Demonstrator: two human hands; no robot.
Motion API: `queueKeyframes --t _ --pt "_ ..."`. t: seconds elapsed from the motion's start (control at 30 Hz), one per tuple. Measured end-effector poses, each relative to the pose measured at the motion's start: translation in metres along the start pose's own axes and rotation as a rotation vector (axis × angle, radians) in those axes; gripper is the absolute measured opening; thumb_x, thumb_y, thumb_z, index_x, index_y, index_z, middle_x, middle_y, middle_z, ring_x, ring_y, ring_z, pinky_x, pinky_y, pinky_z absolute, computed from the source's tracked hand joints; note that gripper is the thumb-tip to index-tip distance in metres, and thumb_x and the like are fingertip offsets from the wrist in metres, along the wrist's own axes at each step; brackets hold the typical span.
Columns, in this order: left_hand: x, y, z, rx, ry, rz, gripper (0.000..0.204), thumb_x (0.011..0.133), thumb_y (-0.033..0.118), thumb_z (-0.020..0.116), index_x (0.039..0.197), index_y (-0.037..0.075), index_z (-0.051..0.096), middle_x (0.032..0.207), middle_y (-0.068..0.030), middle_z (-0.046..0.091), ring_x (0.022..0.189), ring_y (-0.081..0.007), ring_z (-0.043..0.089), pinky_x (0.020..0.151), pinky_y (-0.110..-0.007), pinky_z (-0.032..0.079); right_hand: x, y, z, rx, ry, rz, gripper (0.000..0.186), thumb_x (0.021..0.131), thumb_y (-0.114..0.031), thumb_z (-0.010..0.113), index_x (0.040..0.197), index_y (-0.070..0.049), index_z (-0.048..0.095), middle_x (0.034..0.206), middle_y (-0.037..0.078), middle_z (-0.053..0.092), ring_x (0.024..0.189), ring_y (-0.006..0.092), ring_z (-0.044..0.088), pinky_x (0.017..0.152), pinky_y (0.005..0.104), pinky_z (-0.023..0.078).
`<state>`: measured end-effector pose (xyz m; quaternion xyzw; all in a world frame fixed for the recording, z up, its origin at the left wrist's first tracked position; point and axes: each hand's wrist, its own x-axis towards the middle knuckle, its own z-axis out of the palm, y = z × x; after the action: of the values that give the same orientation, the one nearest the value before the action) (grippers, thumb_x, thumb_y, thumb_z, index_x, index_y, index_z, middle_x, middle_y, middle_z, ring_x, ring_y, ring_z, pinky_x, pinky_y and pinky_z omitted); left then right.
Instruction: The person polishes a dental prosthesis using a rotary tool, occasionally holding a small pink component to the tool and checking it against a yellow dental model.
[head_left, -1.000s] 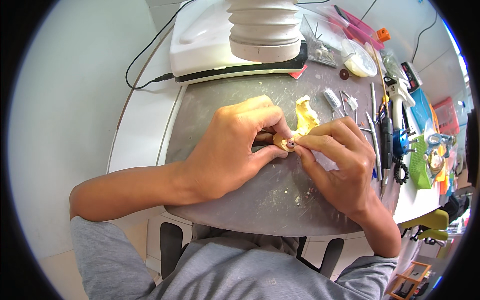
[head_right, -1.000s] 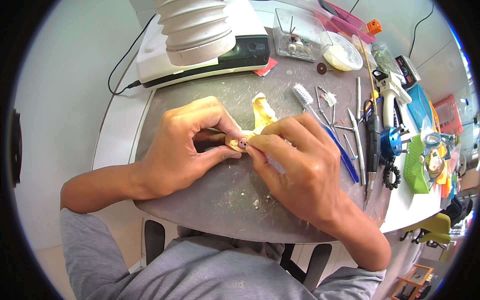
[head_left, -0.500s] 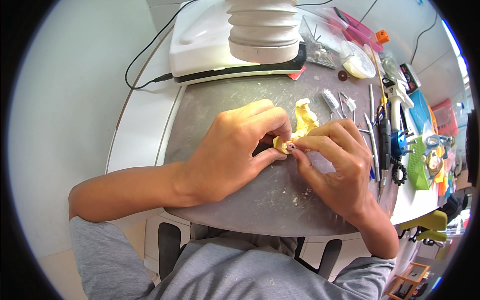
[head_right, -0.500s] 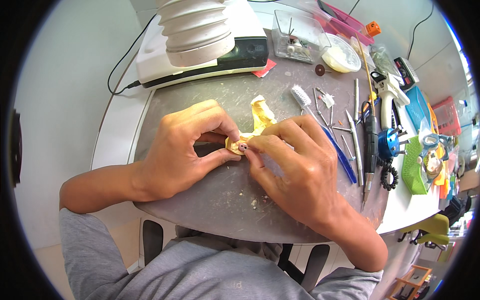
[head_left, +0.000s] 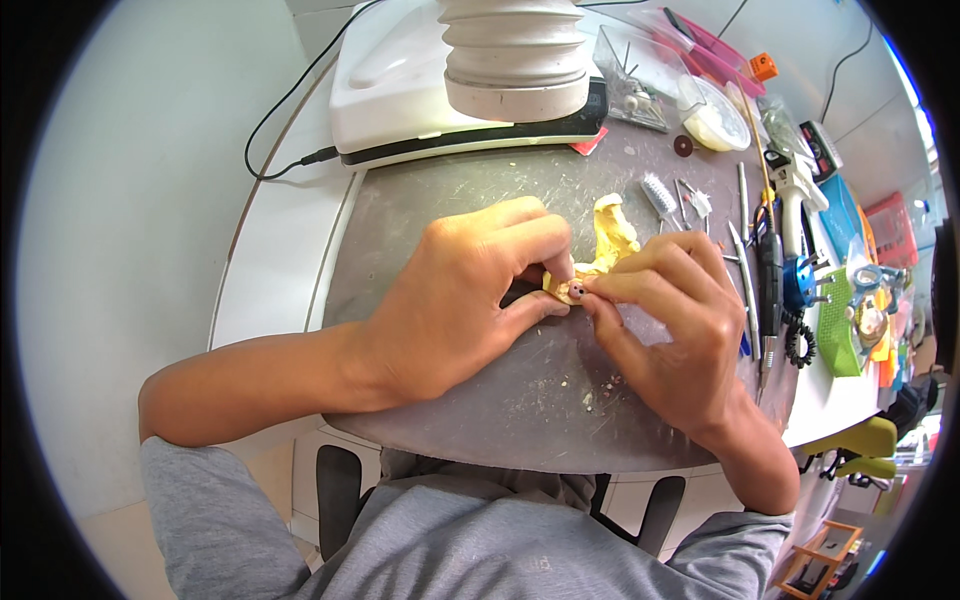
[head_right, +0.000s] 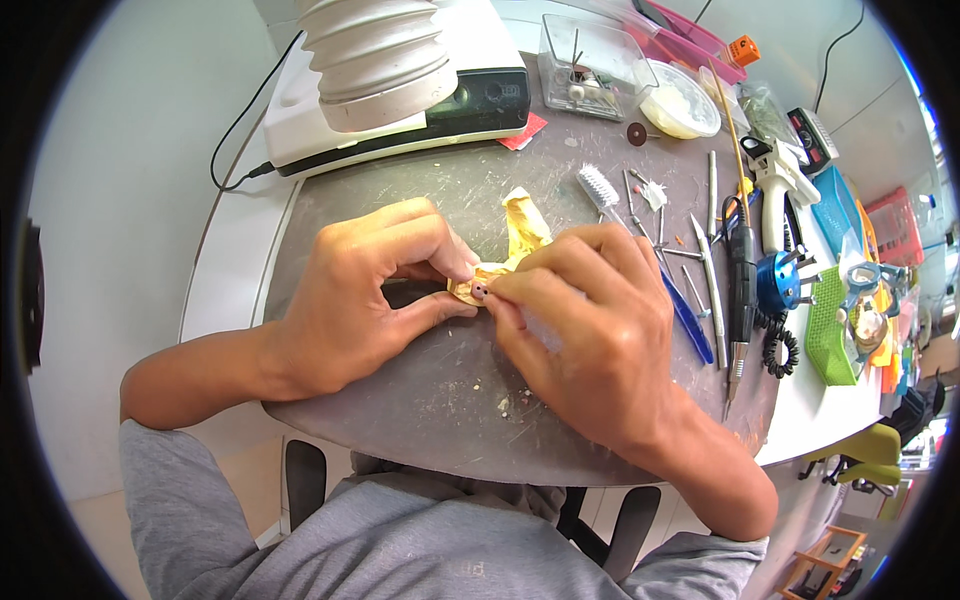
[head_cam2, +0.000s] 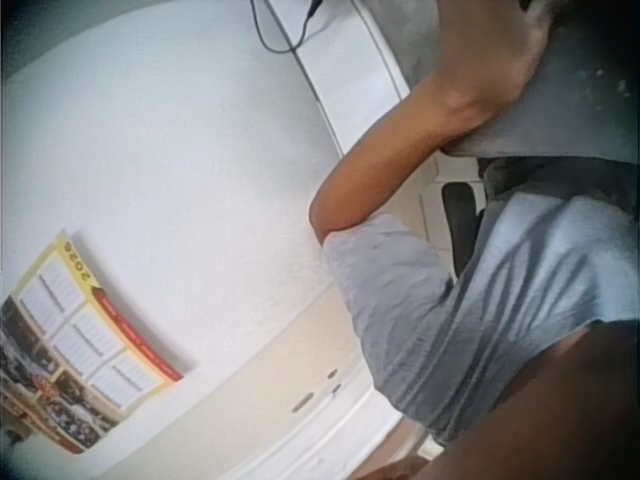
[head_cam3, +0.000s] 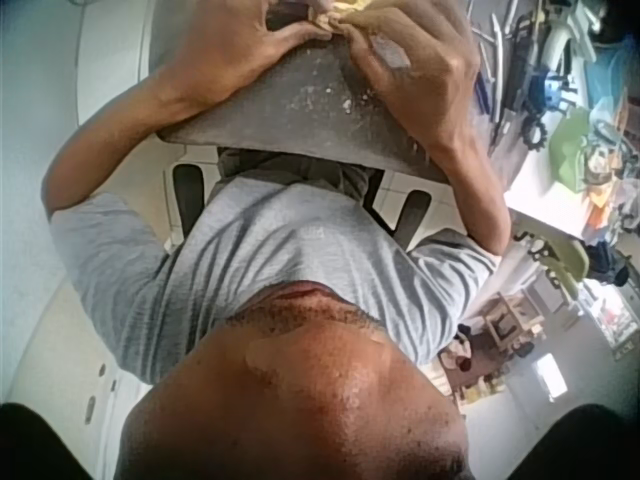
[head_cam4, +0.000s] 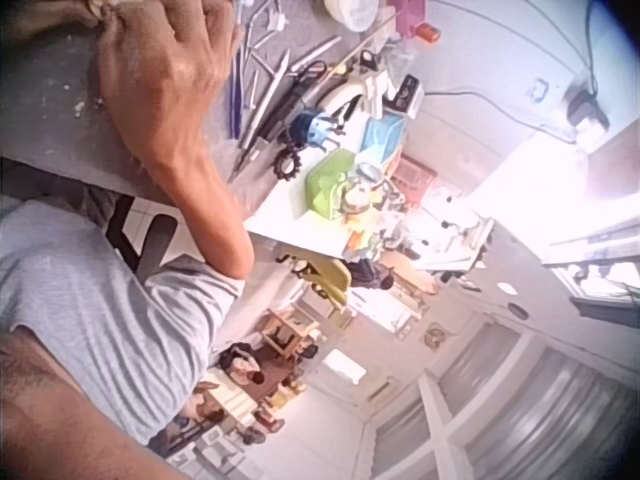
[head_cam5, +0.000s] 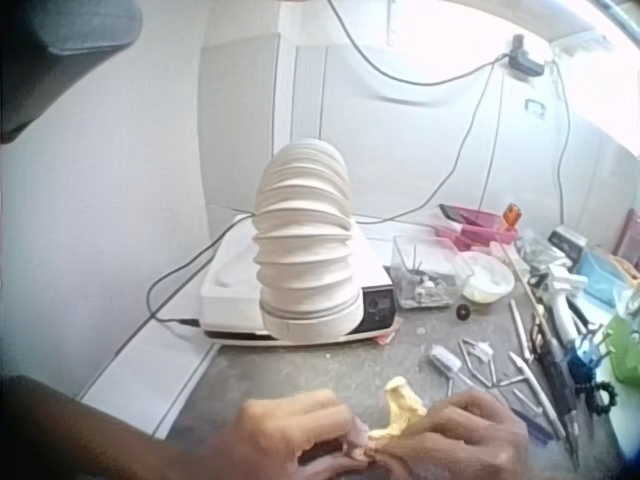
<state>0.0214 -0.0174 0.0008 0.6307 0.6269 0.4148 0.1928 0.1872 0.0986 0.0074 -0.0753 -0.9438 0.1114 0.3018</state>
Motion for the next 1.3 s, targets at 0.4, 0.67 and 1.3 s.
queueKeyframes --t 0.4,0.67,1.3 --pt "0.0015 -0.0012 0.002 0.023 0.027 0.069 0.02 0.073 -0.004 0.072 0.087 -0.001 0.059 0.087 -0.009 0.057 0.078 -0.0189 0.064 0.069 -0.027 0.055 -0.0012 -0.0014 -0.0017 -0.041 -0.008 0.046 0.017 0.065 -0.007 0.073 0.08 -0.009 0.064 0.081 0.004 0.06 0.087 0.0251 0.054 0.076 0.037 0.041" --pt "0.0012 -0.0015 0.0025 0.016 0.024 0.061 0.019 0.073 -0.002 0.072 0.087 -0.001 0.06 0.087 -0.0093 0.058 0.077 -0.0189 0.064 0.067 -0.027 0.055 0.0005 -0.0039 -0.0016 -0.013 -0.029 0.097 0.017 0.065 -0.006 0.073 0.079 -0.008 0.065 0.079 0.003 0.059 0.087 0.0241 0.054 0.077 0.037 0.039" --pt "0.0011 -0.0023 0.0022 -0.052 0.027 0.019 0.02 0.072 -0.005 0.073 0.087 -0.003 0.059 0.088 -0.0104 0.06 0.08 -0.019 0.065 0.07 -0.027 0.056 0.0 -0.0002 0.0033 -0.006 0.013 0.047 0.018 0.064 -0.007 0.074 0.08 -0.01 0.066 0.078 0.002 0.06 0.089 0.0223 0.055 0.079 0.036 0.038"
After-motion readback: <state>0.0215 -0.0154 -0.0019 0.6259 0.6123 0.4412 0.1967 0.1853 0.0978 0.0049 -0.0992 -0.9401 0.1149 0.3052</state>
